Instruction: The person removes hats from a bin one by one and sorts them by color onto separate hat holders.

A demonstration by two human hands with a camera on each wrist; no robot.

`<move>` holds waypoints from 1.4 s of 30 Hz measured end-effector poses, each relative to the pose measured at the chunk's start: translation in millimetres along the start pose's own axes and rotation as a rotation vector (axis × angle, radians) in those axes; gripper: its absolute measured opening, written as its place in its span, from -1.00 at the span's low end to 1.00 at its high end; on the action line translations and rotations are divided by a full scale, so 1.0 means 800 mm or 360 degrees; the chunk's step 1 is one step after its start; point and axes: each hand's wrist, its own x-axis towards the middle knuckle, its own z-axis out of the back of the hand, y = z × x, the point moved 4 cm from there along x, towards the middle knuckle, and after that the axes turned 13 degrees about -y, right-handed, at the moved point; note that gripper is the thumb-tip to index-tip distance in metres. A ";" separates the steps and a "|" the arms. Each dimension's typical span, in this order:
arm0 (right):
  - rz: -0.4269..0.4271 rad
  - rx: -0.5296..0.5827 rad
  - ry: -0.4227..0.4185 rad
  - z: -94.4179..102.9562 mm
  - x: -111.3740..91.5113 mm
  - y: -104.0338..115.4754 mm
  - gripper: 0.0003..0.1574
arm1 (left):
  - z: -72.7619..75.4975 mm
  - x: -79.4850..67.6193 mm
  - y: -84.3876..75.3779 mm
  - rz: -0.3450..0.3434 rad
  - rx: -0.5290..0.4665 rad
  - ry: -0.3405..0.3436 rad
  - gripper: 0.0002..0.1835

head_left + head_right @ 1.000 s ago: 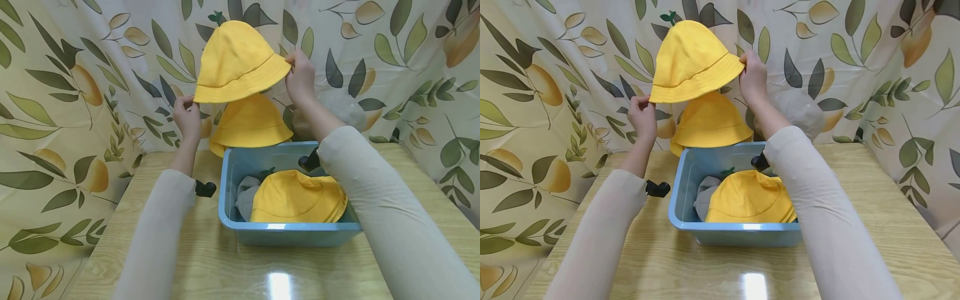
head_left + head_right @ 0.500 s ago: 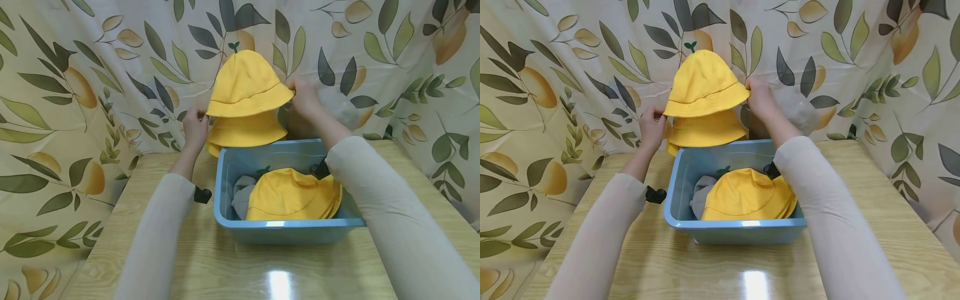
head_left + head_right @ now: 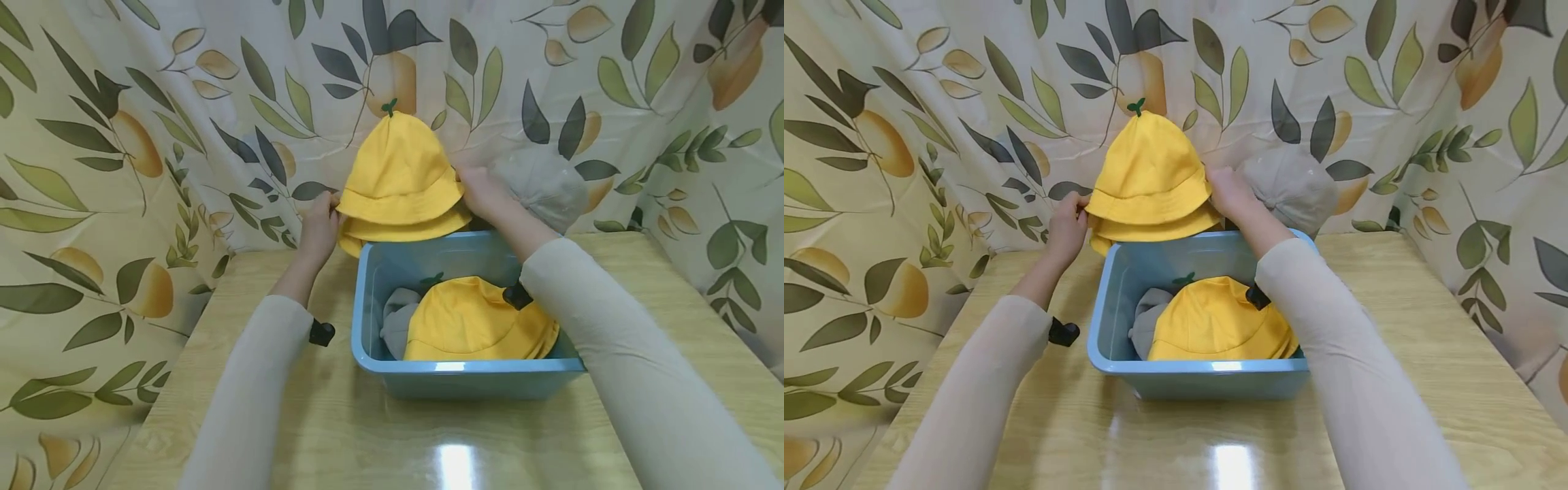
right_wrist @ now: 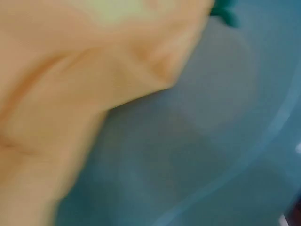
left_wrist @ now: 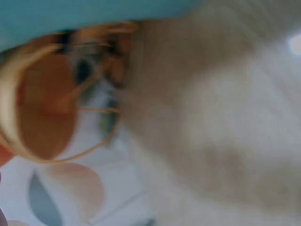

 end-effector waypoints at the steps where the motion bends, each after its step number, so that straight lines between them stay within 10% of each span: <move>1: -0.0011 0.0030 -0.0053 0.004 0.006 0.000 -0.80 | 0.003 0.005 -0.002 0.0024 0.0003 -0.0030 -0.91; 5: -0.0037 0.0065 -0.0259 0.023 0.025 0.002 -0.81 | 0.012 0.028 -0.008 0.0106 0.0020 -0.0119 -0.89; 12: 0.0050 -0.0084 -0.0149 0.007 0.037 0.001 -0.74 | -0.005 0.034 -0.004 0.0229 0.0167 0.0095 -0.87; 24: 0.0209 0.0005 0.0252 -0.002 -0.002 -0.002 -0.78 | -0.004 -0.007 -0.005 -0.0237 0.0133 0.0267 -0.92; 35: 0.0536 -0.0041 0.0290 -0.010 -0.043 0.011 -0.73 | 0.012 -0.055 0.007 -0.0889 0.0270 0.0036 -0.90; 42: 0.0667 -0.0285 0.0342 -0.013 -0.042 0.014 -0.79 | 0.009 -0.059 0.010 -0.0860 0.0246 0.0027 -0.93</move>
